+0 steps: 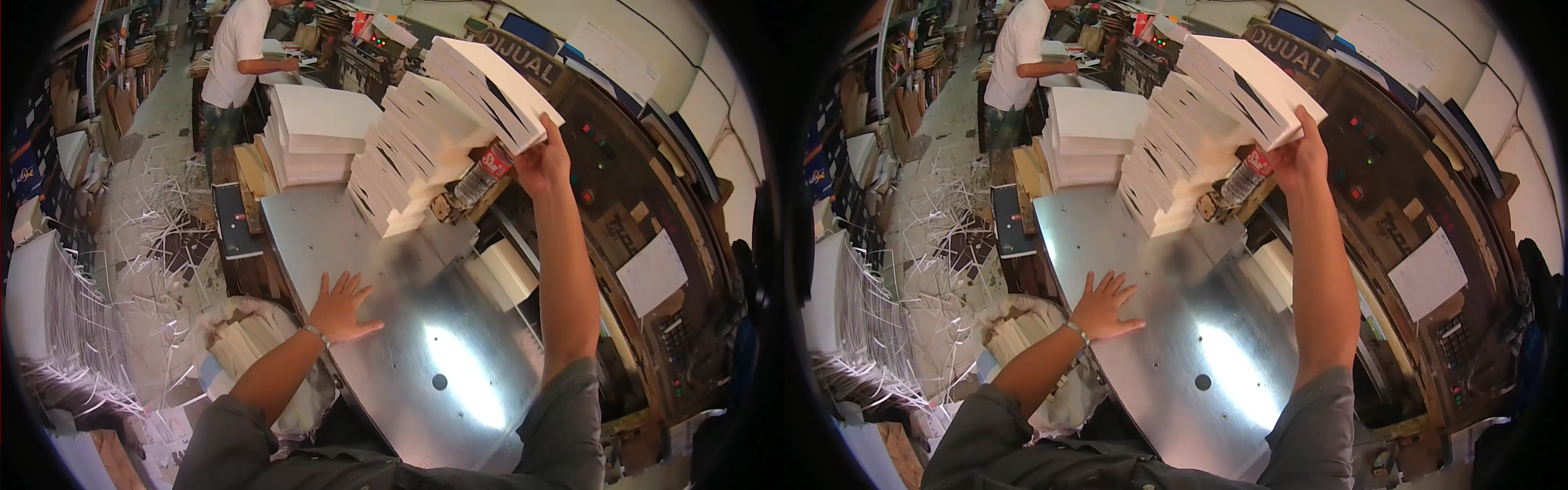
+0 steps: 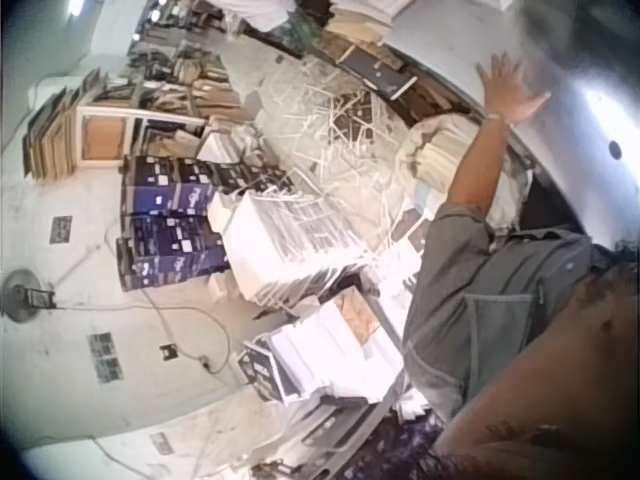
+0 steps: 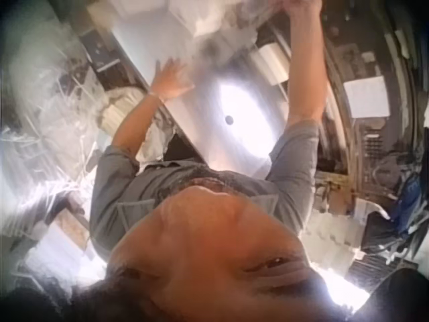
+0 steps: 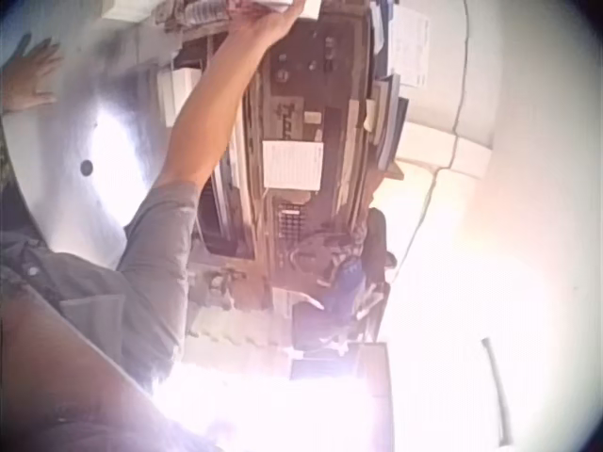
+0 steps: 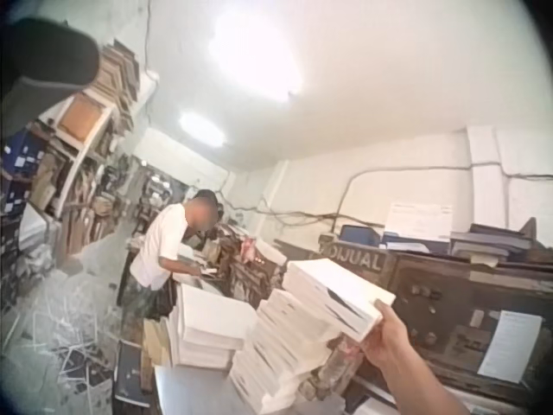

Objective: The person organizes stacks of paper by hand on a workbench and then aligns them inside a large industrial guillotine cutter.

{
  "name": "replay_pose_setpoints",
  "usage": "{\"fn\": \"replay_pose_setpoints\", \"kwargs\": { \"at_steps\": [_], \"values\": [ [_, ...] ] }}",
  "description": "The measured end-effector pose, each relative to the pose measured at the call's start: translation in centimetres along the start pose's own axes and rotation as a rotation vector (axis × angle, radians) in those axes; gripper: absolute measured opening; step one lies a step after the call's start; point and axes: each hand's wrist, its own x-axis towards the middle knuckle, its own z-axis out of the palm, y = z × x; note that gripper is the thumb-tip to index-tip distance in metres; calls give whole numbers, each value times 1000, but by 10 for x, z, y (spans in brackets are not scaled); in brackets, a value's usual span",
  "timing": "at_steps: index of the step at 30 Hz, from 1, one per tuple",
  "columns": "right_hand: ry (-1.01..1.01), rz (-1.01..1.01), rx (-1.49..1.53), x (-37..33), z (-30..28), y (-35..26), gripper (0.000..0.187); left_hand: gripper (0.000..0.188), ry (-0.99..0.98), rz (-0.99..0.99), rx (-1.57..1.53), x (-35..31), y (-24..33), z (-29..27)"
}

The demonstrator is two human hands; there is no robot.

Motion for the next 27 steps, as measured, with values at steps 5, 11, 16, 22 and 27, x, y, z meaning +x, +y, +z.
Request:
{"fn": "replay_pose_setpoints", "kwargs": {
  "at_steps": [5, 11, 16, 22, 27],
  "values": [
    [9, -14, -98, 73, 36, 13, 45, 93, -3, -2, -57, -2, -1, -4],
    [76, 29, -107, 124, 49, 37, 39, 94, -12, 0, -77, -1, -3, -6],
    [79, 53, -153, 158, 32, 45, 35, 95, 4, 6, -87, 1, -4, -4],
    [76, 129, -134, 158, 36, 58, 36, 95, 18, 8, -77, 2, -7, -1],
    [11, 56, -167, 151, 32, 69, 43, 94, 9, 16, -79, 4, -5, -1]
  ]
}}
